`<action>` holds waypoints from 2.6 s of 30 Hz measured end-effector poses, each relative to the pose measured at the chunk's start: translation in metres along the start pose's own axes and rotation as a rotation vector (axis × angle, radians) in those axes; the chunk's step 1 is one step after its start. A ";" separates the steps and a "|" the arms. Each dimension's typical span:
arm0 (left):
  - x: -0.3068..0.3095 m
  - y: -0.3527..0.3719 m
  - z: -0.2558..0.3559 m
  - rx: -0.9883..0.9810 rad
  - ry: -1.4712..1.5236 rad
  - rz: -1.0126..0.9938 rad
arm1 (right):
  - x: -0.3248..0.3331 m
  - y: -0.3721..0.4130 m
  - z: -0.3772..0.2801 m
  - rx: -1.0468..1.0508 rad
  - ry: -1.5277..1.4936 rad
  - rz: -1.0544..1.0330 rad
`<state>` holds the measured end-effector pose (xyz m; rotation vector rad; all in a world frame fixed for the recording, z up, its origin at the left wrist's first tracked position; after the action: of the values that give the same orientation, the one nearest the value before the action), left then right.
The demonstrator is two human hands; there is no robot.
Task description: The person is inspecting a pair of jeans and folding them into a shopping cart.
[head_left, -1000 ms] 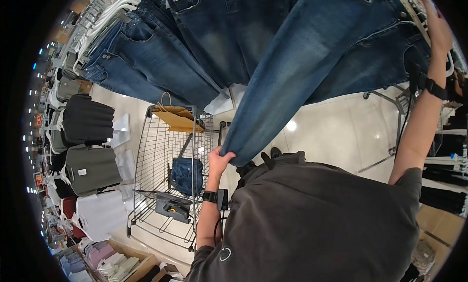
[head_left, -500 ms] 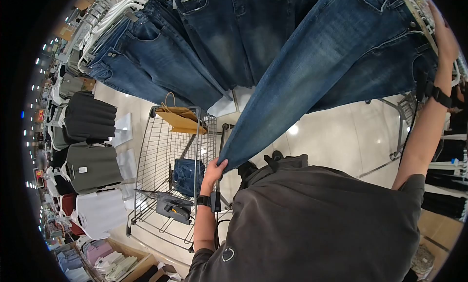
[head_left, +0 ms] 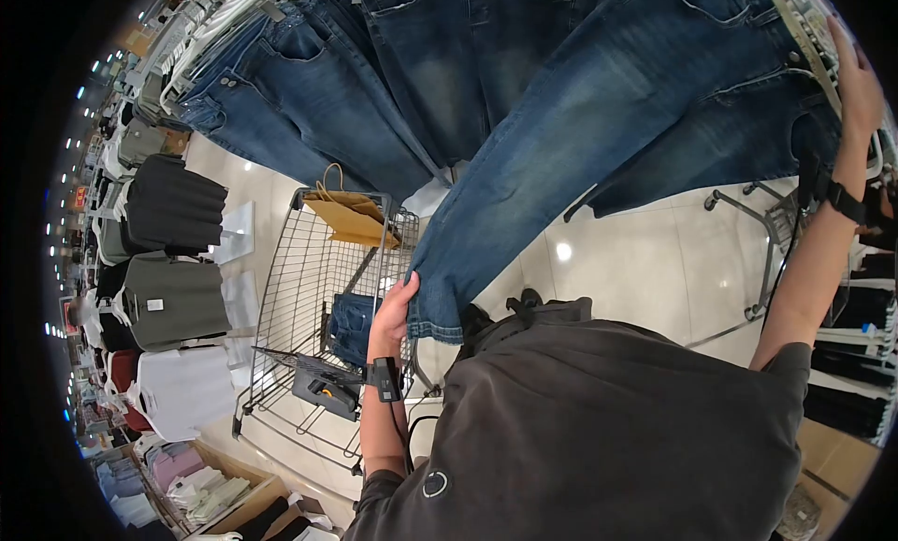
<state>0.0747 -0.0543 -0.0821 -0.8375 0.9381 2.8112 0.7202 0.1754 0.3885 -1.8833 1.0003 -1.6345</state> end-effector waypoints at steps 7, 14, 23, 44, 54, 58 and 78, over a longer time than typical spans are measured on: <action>-0.030 0.013 0.020 -0.114 0.000 -0.282 | -0.004 0.002 -0.009 0.074 -0.020 -0.010; -0.033 0.017 0.021 -0.096 -0.098 -0.274 | -0.007 -0.002 -0.002 0.151 -0.039 0.041; -0.032 0.015 0.016 -0.071 -0.135 -0.258 | 0.011 0.013 -0.021 -0.019 0.200 0.140; -0.072 -0.025 0.010 0.016 -0.766 -0.101 | 0.007 0.172 -0.165 0.488 -0.440 -0.163; -0.243 0.041 0.126 -0.977 -1.095 -0.124 | -0.038 0.284 -0.213 0.655 -0.695 -0.560; -0.253 0.032 0.106 -0.811 -1.200 -0.249 | -0.044 0.294 -0.216 0.653 -0.742 -0.619; -0.195 0.020 0.167 -0.963 -1.040 -0.164 | -0.071 0.326 -0.219 -0.075 -0.785 -0.366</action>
<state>0.1569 0.0466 0.1406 0.5645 -0.6087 2.7854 0.4305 0.0486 0.1448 -2.5471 0.3996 -0.8456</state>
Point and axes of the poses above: each hand's wrist, its own y-axis away from the middle knuckle, its own x-axis out of the back of the hand, z = x × y, the point moved 7 cm from there along -y, towards the middle knuckle, and after that the axes turned 7 degrees about -z, right-handed, at the moved point
